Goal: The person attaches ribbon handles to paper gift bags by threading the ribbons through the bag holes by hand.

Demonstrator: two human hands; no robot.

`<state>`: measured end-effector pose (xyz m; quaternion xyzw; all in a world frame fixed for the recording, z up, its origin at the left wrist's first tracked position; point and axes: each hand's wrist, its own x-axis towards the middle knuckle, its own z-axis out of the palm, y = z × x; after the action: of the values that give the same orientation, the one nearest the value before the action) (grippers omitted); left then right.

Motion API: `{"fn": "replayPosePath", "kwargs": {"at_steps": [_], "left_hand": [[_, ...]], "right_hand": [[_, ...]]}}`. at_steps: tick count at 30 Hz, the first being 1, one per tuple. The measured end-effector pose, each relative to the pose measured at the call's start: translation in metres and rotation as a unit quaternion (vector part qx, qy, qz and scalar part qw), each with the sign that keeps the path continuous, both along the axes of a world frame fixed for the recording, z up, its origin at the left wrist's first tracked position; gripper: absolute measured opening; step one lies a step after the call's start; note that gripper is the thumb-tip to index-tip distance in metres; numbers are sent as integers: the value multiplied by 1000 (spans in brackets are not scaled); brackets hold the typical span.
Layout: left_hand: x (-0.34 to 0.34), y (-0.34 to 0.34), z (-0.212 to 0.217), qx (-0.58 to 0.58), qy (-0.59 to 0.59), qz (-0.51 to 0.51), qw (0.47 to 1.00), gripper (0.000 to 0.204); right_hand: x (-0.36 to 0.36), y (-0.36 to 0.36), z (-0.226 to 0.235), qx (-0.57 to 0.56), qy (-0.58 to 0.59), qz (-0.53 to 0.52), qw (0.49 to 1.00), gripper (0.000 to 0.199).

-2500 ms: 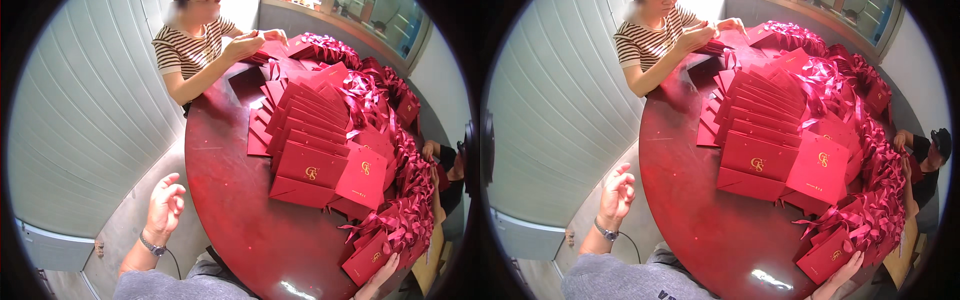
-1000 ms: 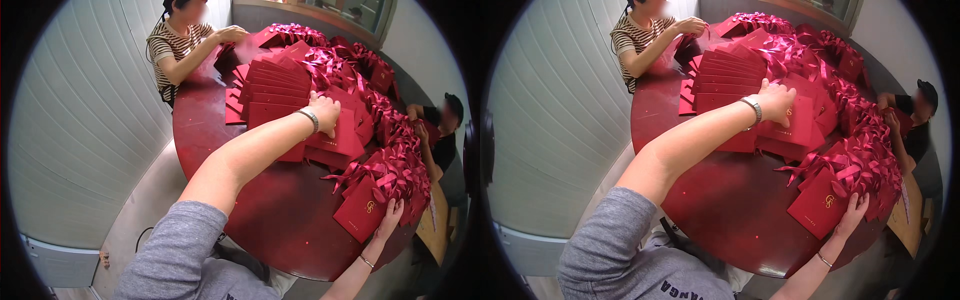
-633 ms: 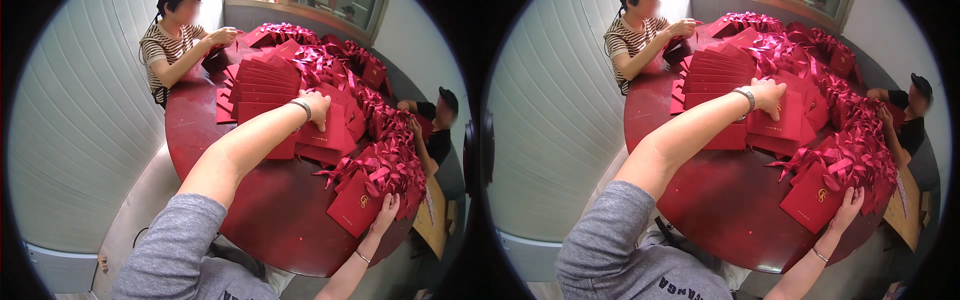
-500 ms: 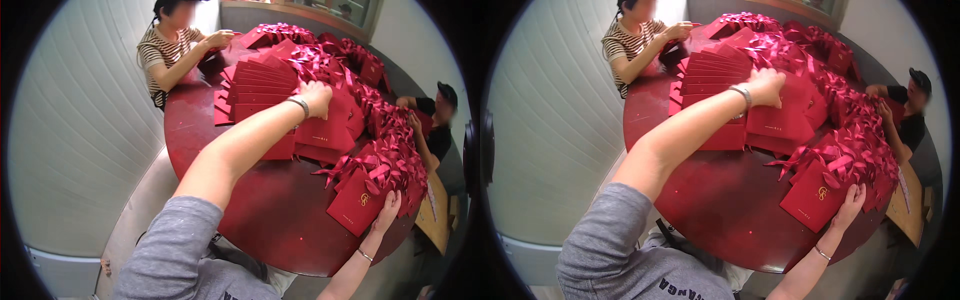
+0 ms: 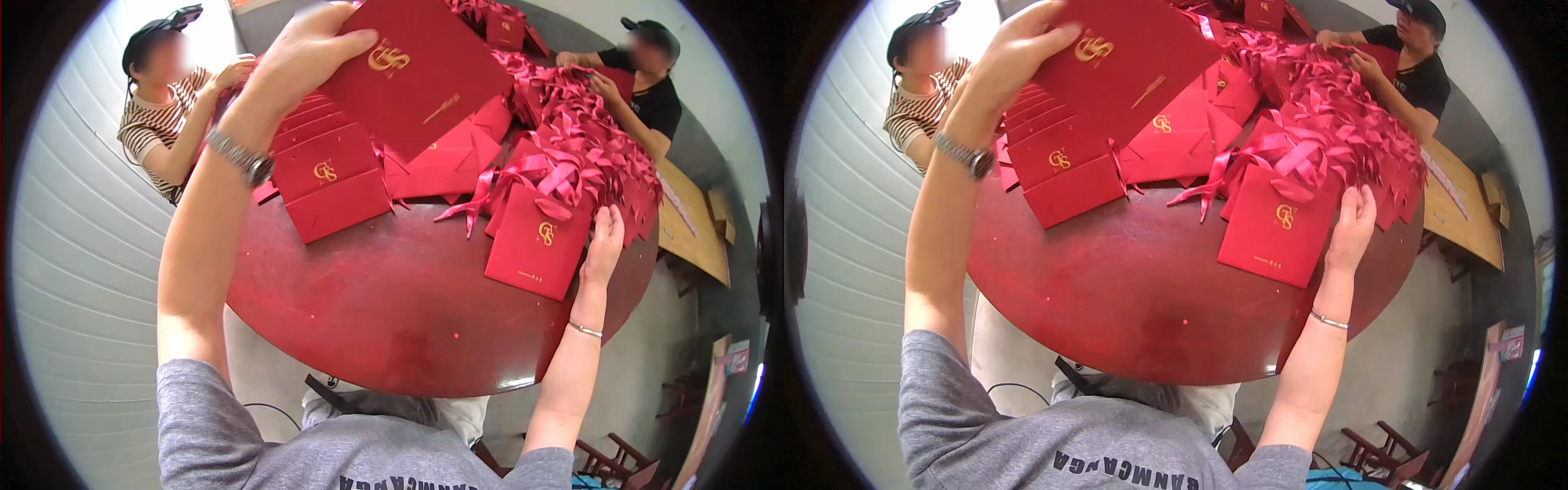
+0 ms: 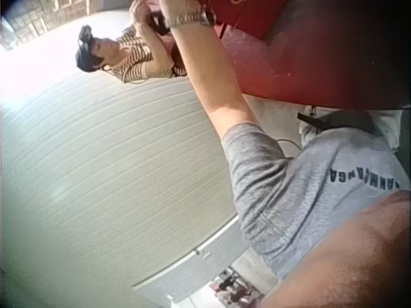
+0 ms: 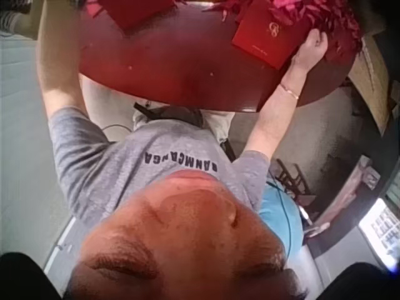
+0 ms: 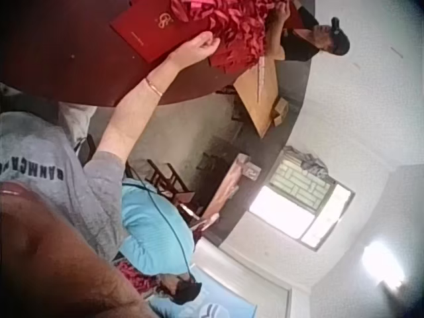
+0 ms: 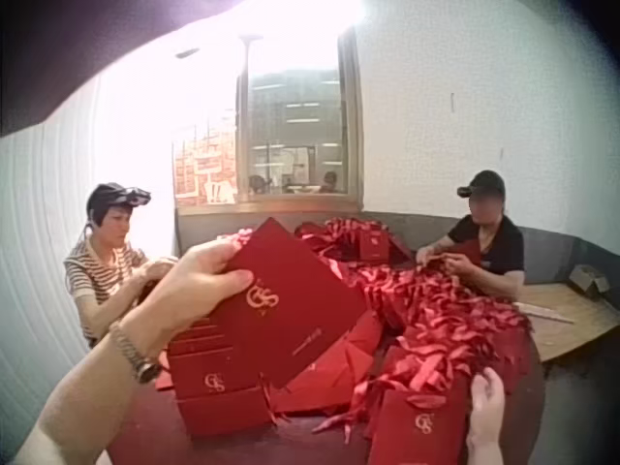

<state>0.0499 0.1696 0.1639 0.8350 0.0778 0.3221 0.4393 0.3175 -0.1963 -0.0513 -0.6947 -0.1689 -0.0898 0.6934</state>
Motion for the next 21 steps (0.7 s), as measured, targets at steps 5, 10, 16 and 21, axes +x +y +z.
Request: {"fn": "replayPosePath", "kwargs": {"at_steps": [5, 10, 16, 21], "left_hand": [[-47, -47, -48, 130, 63, -70, 987, 27], [-55, -99, -114, 58, 201, -180, 961, 30], [-48, -123, -148, 140, 215, -166, 952, 24], [-44, -117, -161, 112, 217, -147, 959, 25]], "right_hand": [[-58, 25, 46, -2, -174, -95, 980, 38], [-110, 81, 60, -205, -386, 160, 885, 31], [-125, 127, 47, -566, -414, 251, 668, 21], [-115, 116, 49, -205, -188, 364, 889, 15]]}}
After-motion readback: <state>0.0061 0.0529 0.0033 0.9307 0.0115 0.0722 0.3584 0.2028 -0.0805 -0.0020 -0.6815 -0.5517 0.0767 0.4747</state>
